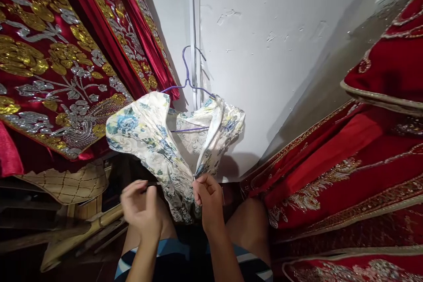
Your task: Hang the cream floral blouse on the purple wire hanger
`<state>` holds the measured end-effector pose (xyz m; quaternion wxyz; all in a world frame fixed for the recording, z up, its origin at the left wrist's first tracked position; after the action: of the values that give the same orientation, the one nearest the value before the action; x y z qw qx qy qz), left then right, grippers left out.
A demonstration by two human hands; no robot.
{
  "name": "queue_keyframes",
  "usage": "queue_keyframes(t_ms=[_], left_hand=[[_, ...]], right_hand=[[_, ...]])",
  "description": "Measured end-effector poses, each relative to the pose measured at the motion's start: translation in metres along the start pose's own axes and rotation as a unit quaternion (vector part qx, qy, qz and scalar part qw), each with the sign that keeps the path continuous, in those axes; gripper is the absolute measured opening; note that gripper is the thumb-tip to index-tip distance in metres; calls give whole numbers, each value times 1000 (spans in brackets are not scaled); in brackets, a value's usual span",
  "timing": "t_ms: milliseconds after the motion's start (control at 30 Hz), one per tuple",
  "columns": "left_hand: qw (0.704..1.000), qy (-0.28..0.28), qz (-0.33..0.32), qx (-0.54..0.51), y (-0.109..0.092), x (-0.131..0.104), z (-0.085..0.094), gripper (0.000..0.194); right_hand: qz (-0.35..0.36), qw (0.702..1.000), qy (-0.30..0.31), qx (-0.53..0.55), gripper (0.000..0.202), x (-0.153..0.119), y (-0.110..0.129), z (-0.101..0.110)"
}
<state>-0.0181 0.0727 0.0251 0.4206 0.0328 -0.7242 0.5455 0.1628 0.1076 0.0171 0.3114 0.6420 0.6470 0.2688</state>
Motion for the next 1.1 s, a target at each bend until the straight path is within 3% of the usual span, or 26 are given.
queue_keyframes(t_ms=[67, 133, 267, 433, 667, 867, 1100], left_hand=[[988, 153, -25, 8, -14, -12, -26, 16], [968, 249, -26, 4, -24, -23, -45, 12], [957, 289, 19, 2, -27, -27, -63, 7], [914, 404, 0, 39, -22, -29, -76, 12], [897, 428, -58, 95, -12, -36, -83, 13], [880, 447, -108, 121, -14, -43, -97, 15], [861, 477, -113, 138, 1, -42, -84, 17]], right_hand=[[1, 1000, 15, -13, 30, -2, 0, -4], [-1, 999, 28, -21, 31, -3, 0, -8], [-15, 999, 42, -25, 32, 2, 3, -19], [20, 999, -43, -1, 26, 32, 28, -30], [-46, 999, 7, -7, 32, 72, 69, -65], [-131, 991, 21, 4, 19, 102, 106, -91], [-122, 989, 87, -4, 20, 102, 133, -118]])
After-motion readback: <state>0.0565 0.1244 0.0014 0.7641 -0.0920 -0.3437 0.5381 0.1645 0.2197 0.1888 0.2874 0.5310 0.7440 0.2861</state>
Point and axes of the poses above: each hand's wrist, its own x-axis towards the middle knuckle, its own z-axis out of the back of the hand, y = z × x, the point moved 6 cm from there along x, towards the middle knuckle, and after that the axes turned 10 degrees about x, right-handed, at the moved point
